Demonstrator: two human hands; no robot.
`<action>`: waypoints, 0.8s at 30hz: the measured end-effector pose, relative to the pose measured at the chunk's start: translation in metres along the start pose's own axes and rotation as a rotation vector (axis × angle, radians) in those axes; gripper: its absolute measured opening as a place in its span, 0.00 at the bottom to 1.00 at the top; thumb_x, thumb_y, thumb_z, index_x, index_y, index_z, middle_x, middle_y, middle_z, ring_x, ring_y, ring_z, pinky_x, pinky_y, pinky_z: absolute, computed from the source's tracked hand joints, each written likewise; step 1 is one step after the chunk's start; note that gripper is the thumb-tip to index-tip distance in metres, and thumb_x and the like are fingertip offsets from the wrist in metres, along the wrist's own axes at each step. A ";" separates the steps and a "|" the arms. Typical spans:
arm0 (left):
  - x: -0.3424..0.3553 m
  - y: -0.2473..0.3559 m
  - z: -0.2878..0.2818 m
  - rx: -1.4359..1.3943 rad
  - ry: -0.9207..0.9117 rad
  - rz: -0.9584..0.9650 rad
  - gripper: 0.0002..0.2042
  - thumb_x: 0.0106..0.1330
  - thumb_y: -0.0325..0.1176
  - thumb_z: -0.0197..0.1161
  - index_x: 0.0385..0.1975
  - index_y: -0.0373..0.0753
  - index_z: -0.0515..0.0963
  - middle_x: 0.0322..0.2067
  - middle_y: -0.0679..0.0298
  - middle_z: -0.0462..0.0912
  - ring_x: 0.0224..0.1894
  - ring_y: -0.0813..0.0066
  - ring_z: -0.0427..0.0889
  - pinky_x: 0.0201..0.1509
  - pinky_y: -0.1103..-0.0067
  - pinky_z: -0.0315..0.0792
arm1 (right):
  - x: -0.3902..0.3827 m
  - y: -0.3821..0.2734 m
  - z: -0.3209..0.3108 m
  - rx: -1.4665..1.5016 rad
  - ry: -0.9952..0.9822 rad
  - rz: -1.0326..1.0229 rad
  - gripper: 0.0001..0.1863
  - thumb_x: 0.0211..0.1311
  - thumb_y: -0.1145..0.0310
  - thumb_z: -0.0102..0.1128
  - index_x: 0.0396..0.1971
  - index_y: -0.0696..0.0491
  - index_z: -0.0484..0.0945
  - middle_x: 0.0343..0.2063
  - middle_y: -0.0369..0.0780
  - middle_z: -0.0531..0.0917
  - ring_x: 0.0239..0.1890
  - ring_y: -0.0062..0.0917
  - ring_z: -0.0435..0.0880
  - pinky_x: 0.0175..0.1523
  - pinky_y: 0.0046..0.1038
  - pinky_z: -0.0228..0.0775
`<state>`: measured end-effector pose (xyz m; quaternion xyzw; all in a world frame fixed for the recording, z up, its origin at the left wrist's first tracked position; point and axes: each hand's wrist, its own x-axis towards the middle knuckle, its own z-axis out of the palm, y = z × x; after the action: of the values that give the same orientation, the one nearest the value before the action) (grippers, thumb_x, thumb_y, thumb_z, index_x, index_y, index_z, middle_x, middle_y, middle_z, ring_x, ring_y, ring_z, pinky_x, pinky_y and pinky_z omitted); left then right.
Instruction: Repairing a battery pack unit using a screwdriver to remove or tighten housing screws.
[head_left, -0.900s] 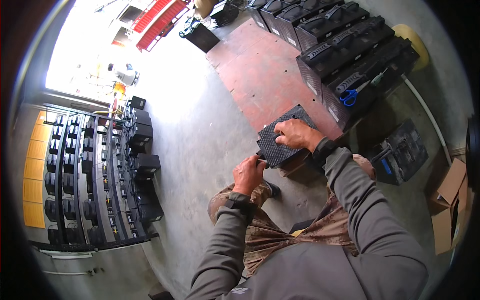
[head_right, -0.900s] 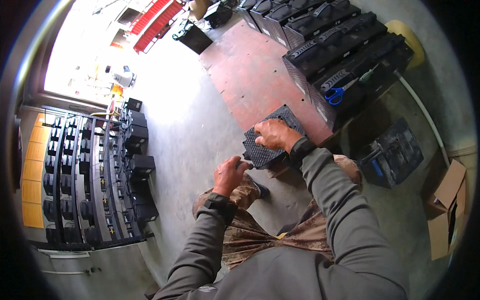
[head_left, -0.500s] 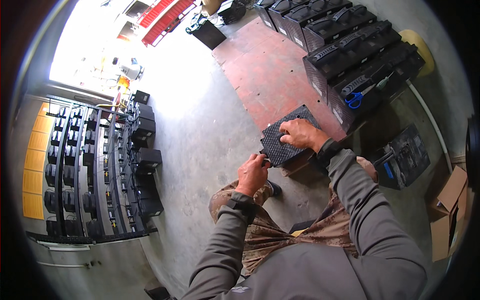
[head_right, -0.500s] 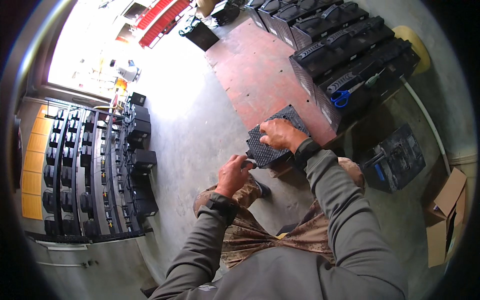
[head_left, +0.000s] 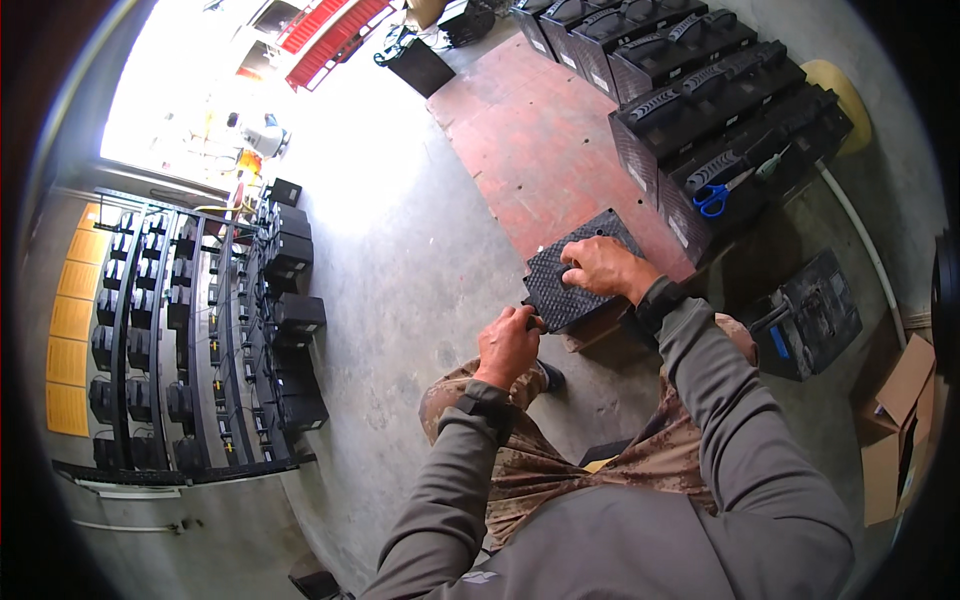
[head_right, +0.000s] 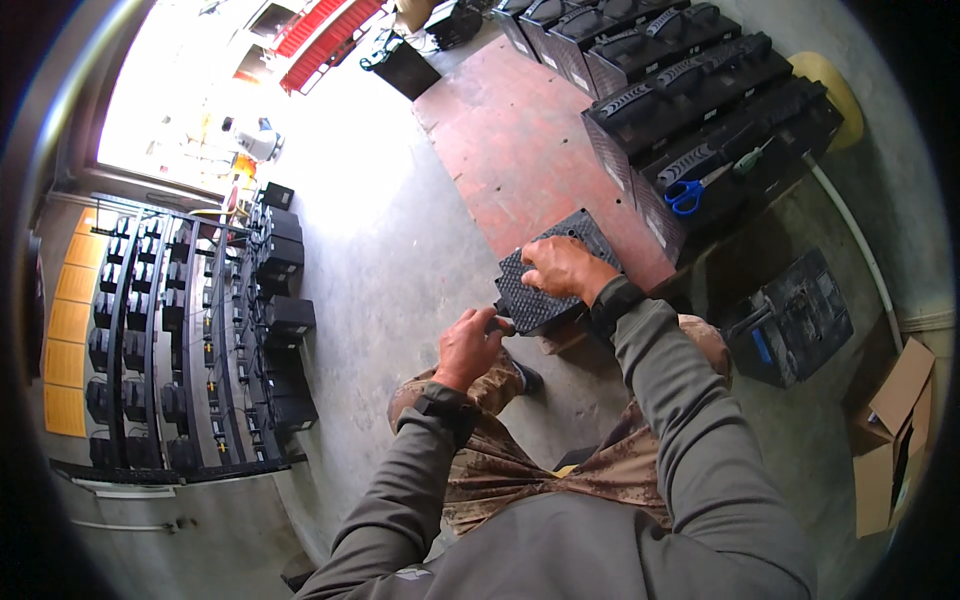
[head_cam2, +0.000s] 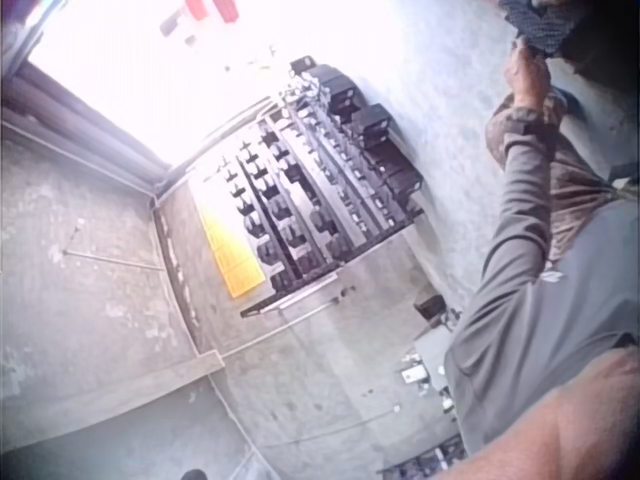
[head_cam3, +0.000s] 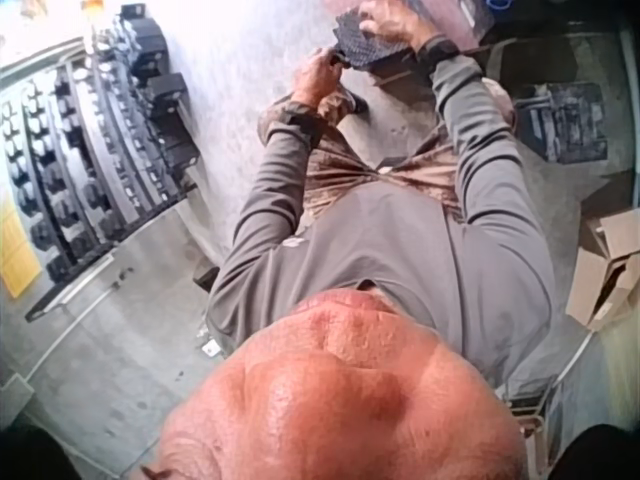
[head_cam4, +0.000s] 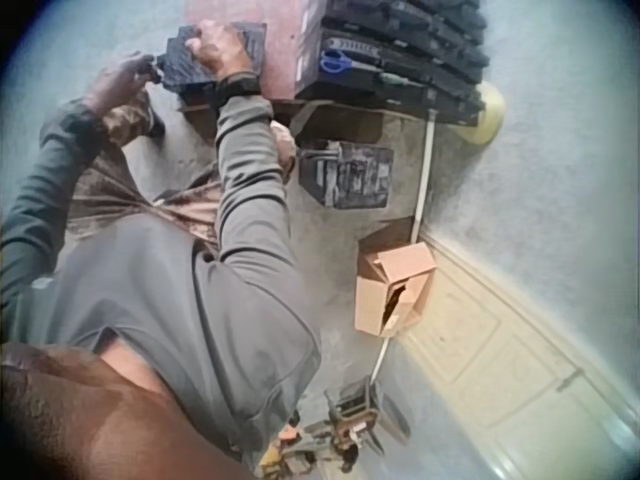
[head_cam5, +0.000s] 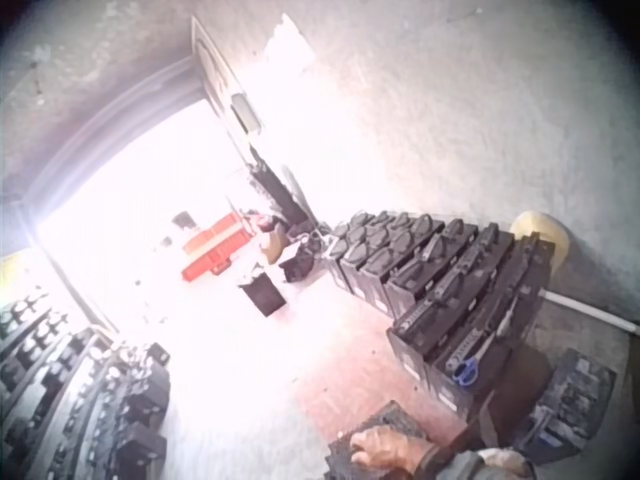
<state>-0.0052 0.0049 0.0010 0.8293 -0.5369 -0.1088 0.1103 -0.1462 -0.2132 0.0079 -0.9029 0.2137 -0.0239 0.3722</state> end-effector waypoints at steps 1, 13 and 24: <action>0.001 0.000 0.002 0.012 -0.019 -0.041 0.21 0.64 0.49 0.69 0.50 0.42 0.83 0.43 0.53 0.87 0.47 0.50 0.86 0.50 0.61 0.78 | 0.000 -0.001 -0.001 -0.005 -0.012 0.003 0.20 0.67 0.57 0.66 0.50 0.56 0.83 0.47 0.53 0.87 0.54 0.48 0.85 0.60 0.44 0.75; 0.000 -0.002 0.010 -0.005 0.072 0.031 0.15 0.65 0.44 0.68 0.44 0.41 0.83 0.40 0.56 0.86 0.45 0.50 0.86 0.46 0.60 0.78 | 0.000 -0.002 -0.001 -0.002 -0.026 0.024 0.20 0.67 0.57 0.66 0.50 0.56 0.83 0.47 0.53 0.87 0.54 0.48 0.84 0.60 0.45 0.74; -0.006 0.004 0.007 0.032 0.050 -0.043 0.17 0.66 0.43 0.68 0.51 0.42 0.81 0.43 0.55 0.85 0.46 0.49 0.85 0.47 0.59 0.78 | 0.000 0.004 0.002 -0.021 -0.032 0.013 0.22 0.65 0.56 0.66 0.52 0.55 0.82 0.48 0.51 0.87 0.53 0.46 0.86 0.59 0.43 0.76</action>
<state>-0.0132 0.0080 -0.0036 0.8447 -0.5177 -0.0820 0.1080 -0.1472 -0.2142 0.0041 -0.9055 0.2139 -0.0048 0.3664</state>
